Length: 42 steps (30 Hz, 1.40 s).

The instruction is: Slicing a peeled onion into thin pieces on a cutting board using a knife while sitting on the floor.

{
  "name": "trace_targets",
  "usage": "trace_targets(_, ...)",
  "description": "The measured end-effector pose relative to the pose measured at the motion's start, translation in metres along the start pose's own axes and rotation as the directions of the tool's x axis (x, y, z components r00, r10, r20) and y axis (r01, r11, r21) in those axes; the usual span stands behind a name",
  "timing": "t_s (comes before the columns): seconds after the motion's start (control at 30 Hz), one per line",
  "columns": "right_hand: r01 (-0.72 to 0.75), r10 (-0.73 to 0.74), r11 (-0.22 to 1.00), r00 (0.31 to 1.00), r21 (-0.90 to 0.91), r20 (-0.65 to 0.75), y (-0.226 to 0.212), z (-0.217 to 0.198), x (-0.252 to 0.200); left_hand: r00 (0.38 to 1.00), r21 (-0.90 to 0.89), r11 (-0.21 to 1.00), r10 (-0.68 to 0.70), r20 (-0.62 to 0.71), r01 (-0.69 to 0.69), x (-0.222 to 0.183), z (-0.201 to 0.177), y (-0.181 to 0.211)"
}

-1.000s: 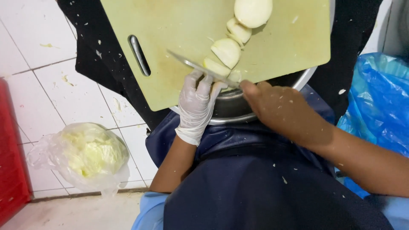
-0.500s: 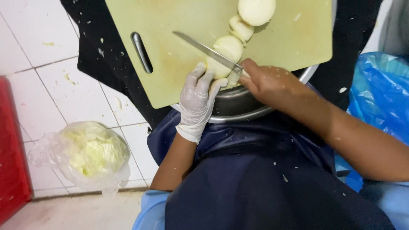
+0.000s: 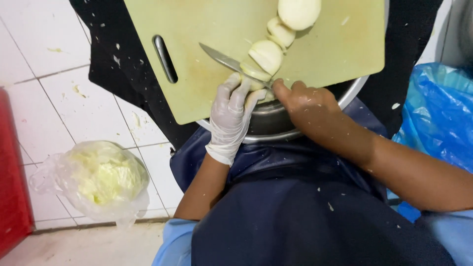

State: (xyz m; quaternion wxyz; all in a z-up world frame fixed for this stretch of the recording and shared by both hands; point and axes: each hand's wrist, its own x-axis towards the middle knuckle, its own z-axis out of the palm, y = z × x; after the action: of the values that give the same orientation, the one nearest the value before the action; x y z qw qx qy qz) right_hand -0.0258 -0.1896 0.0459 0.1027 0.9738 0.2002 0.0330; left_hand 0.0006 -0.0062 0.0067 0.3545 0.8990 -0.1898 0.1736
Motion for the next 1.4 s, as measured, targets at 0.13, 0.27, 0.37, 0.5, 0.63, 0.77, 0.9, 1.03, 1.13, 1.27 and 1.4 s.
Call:
trace_targets(0.13,-0.295,-0.035,0.741,0.880,0.603,0.473,0.012,0.016,0.006,0.999,0.004,0.999,0.041,-0.017,-0.041,-0.006,0.007,-0.012)
trace_targets(0.27,-0.354,-0.071,0.648,0.854,0.674,0.516,0.017,-0.001,0.003,0.998,0.004,0.998,0.068,0.001,-0.068,0.002,0.004,-0.010)
trace_targets(0.37,-0.137,-0.024,0.872,0.947,0.470,0.321,0.020,-0.006,0.001,0.999,-0.086,0.996,0.026,0.021,-0.024,0.008,0.000,-0.010)
trace_targets(0.5,-0.073,0.041,0.976,0.987,0.203,0.158,0.012,0.026,-0.011,0.997,-0.006,0.998,0.069,0.046,-0.068,0.012,0.002,-0.010)
trace_targets(0.63,-0.093,0.033,0.948,0.980,0.304,0.198,0.019,0.029,-0.018,0.997,-0.002,1.000,0.017,0.073,-0.017,0.023,0.001,-0.016)
trace_targets(0.77,-0.273,0.051,0.787,0.922,0.554,0.383,0.038,0.000,-0.017,0.995,-0.020,0.999,0.051,0.088,-0.049,0.018,0.000,-0.031)
trace_targets(0.9,-0.303,0.148,0.859,0.918,0.412,0.367,0.065,-0.002,-0.022,0.989,-0.013,1.000,-0.001,0.149,0.003,0.015,0.006,-0.038)
trace_targets(1.03,-0.247,0.210,0.960,0.949,0.136,0.236,0.081,0.007,-0.031,0.980,0.060,0.998,-0.028,0.195,0.016,0.006,0.004,-0.030)
trace_targets(1.13,-0.213,0.197,0.973,0.966,0.087,0.167,0.082,0.020,-0.024,0.987,0.121,0.993,-0.024,0.156,0.006,-0.001,0.011,-0.026)
trace_targets(1.27,-0.153,0.120,0.973,0.975,0.173,0.186,0.083,0.004,-0.022,0.992,0.086,0.995,-0.068,0.107,0.059,0.014,0.003,-0.024)
trace_targets(1.4,-0.099,0.074,0.984,0.984,0.151,0.160,0.097,0.005,-0.018,0.995,-0.081,0.994,-0.066,0.072,0.071,0.017,-0.004,-0.033)
